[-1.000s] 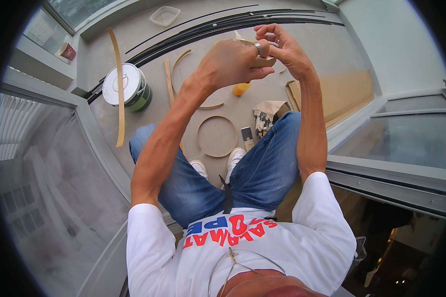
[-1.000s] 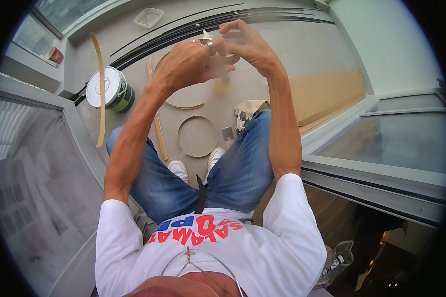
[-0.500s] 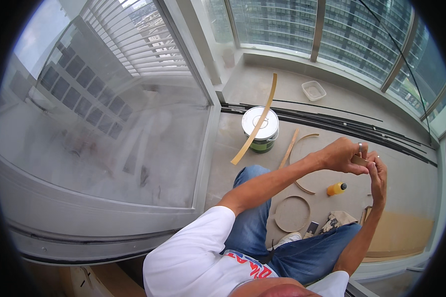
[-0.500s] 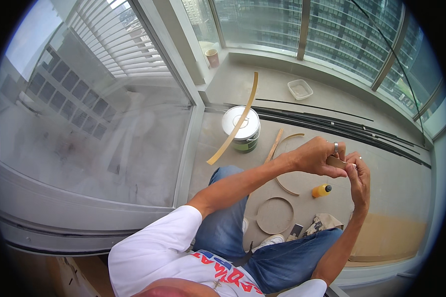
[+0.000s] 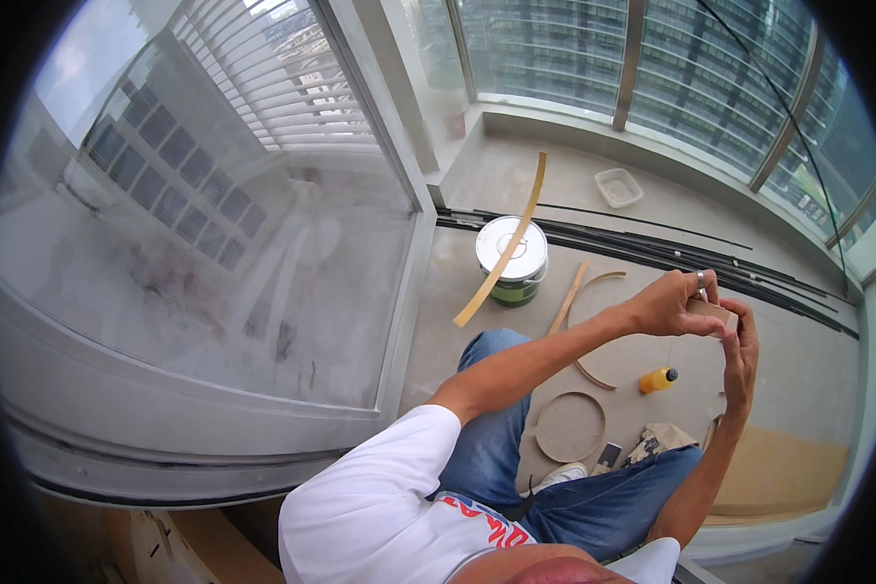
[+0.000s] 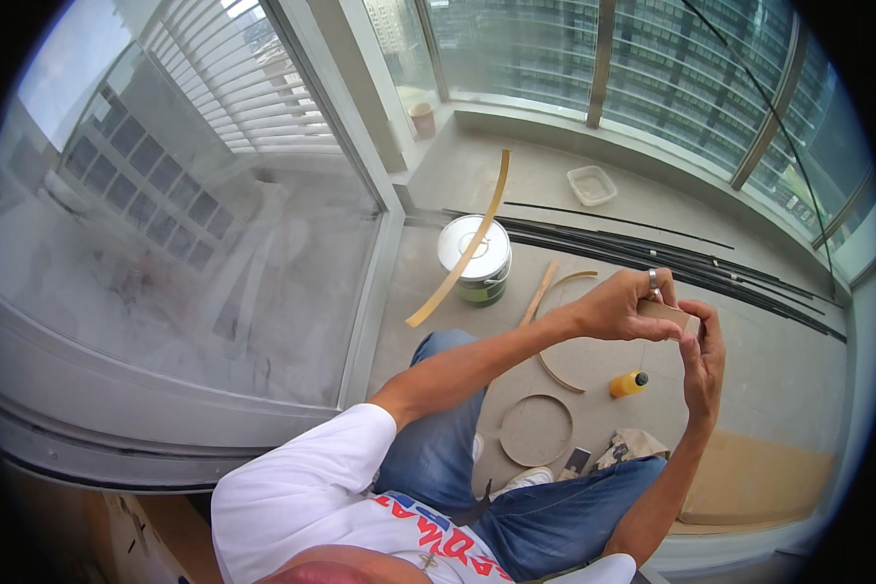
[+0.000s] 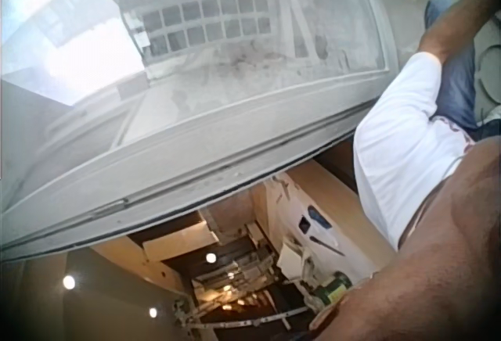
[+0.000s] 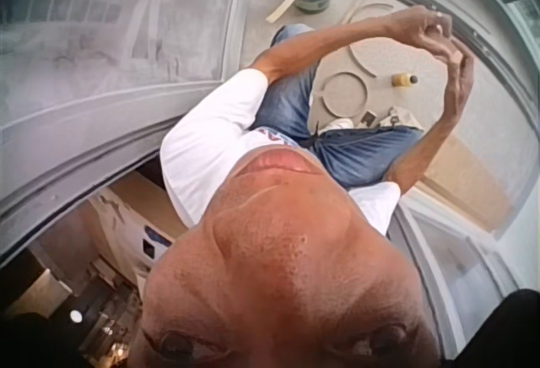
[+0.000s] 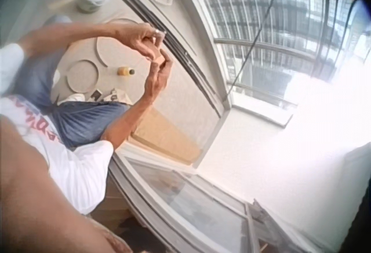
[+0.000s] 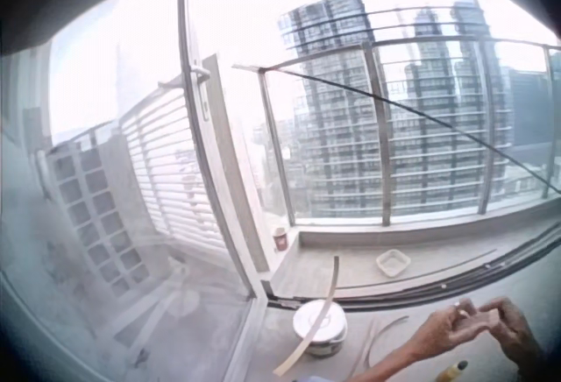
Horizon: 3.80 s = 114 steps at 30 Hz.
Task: The person sits on the floor and assembles curved wooden pieces by applying adhesive tape to their edges. They use scissors to cut the tape and press the pieces together, handling several curved components and a roll of tape.
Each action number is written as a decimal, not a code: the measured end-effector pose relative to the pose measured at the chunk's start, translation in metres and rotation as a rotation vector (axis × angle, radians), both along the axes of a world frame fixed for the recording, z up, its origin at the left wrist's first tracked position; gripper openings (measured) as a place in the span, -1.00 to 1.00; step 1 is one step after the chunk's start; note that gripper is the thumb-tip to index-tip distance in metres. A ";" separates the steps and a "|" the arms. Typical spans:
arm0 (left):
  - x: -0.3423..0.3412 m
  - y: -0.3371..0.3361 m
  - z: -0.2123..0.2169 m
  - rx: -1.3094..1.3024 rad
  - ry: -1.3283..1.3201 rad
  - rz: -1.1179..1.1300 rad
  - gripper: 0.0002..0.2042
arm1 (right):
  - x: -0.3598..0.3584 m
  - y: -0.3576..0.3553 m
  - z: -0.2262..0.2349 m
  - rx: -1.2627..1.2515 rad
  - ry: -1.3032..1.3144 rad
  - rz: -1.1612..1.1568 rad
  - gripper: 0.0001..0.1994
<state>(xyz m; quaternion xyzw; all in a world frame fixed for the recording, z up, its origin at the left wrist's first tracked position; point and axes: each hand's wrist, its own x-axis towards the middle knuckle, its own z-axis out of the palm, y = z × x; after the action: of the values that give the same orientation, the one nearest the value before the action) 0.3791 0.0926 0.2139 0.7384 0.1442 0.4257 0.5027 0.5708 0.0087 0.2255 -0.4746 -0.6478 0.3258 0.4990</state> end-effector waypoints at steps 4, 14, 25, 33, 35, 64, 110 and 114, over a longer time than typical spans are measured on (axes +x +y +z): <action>-0.006 0.008 -0.005 -0.132 -0.039 -0.033 -0.60 | 0.002 0.004 0.000 -0.047 -0.082 0.010 -0.72; -0.005 0.009 -0.005 -0.143 -0.012 -0.102 -0.62 | 0.000 0.010 -0.007 -0.054 -0.095 0.023 -0.73; 0.005 0.016 -0.014 -0.287 -0.021 -0.127 -0.62 | 0.015 0.011 -0.003 0.038 -0.285 -0.028 -0.77; 0.012 0.021 -0.025 -0.293 -0.026 -0.148 -0.59 | 0.021 0.014 -0.009 -0.028 -0.269 -0.017 -0.87; 0.014 0.023 -0.029 -0.265 -0.041 -0.154 -0.57 | 0.026 0.016 -0.015 -0.074 -0.269 0.023 -0.84; -0.009 0.028 -0.022 0.145 0.171 -0.052 -0.54 | 0.021 0.029 -0.037 -0.234 0.224 0.131 -0.63; -0.300 -0.249 -0.307 -1.151 0.296 0.967 -0.63 | 0.004 -0.137 -0.394 -0.914 -0.580 -0.202 -0.52; -0.313 -0.262 -0.329 -1.439 0.307 0.850 -0.61 | -0.004 -0.152 -0.403 -0.888 -0.444 -0.357 -0.58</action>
<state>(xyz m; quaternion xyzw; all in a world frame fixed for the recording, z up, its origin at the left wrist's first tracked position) 0.0664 -0.1695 -0.1149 0.1715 0.7116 0.2783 0.6219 0.5666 -0.1430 -0.1778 -0.8009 -0.4463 0.3705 0.1485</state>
